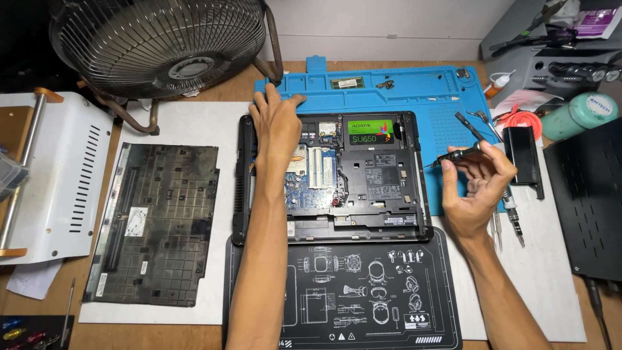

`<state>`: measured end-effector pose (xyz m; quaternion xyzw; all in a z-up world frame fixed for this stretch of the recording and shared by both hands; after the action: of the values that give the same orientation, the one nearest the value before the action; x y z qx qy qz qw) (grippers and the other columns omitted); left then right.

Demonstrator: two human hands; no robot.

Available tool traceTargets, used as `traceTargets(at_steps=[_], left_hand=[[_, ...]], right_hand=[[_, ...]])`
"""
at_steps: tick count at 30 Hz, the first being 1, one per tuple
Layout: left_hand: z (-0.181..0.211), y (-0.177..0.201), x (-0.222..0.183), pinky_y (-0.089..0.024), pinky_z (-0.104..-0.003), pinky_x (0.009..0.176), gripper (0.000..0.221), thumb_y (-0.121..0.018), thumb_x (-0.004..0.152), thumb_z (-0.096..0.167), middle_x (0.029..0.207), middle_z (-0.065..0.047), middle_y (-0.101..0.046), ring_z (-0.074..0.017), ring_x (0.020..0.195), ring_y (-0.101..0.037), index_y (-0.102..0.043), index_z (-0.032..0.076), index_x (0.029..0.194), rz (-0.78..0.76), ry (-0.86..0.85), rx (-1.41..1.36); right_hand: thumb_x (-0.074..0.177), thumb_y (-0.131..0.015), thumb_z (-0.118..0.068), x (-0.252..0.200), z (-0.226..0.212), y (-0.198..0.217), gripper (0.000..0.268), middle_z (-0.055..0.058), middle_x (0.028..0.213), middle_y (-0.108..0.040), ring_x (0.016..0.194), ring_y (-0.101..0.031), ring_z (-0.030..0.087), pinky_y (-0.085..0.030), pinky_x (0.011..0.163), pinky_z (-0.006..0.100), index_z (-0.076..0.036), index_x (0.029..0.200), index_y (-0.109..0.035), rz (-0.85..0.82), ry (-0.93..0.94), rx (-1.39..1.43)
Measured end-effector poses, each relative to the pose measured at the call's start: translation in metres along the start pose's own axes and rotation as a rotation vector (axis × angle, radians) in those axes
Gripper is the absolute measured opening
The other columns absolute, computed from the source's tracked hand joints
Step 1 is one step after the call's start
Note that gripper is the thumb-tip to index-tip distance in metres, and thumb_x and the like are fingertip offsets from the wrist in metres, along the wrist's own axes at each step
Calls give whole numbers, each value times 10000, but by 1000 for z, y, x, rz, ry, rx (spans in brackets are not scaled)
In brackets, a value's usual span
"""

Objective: Disassembling a laptop by unscrewing and removing internal components such as the cooling fan and heat sink.

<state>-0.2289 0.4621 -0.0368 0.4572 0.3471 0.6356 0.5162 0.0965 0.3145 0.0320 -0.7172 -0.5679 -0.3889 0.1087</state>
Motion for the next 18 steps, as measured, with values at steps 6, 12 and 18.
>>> traceTargets(at_steps=[6, 12, 18], left_hand=[[-11, 13, 1, -386, -515, 867, 554, -564, 825, -117, 1160, -160, -478, -395, 1049, -442, -768, 230, 1204, 120, 37, 36], [-8, 28, -1, -406, -494, 835, 491, -604, 793, -111, 1099, -142, -502, -367, 994, -479, -773, 223, 1112, 204, 45, 25], [-11, 23, -1, -412, -496, 842, 467, -617, 790, -103, 1116, -146, -505, -371, 1010, -486, -754, 197, 1121, 203, 44, 40]], right_hand=[[1017, -619, 162, 0, -1, 1, 512, 302, 1224, -542, 1096, -658, 356, -572, 953, 368, 2, 1389, -306, 7, -7, -3], [1021, -623, 158, 0, -2, 1, 509, 308, 1217, -557, 1097, -656, 352, -567, 950, 369, -4, 1388, -309, 11, -7, -8], [1019, -626, 160, 0, -3, 1, 513, 305, 1215, -557, 1100, -655, 348, -562, 948, 362, 1, 1391, -310, 11, -11, -13]])
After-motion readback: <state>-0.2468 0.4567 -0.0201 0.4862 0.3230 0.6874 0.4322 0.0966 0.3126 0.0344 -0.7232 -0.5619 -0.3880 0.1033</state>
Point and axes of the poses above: each hand's wrist, its own x-axis towards the middle knuckle, its own y-axis out of the back of the hand, z = x × y, the point moved 10 cm from there along x, towards the middle knuckle
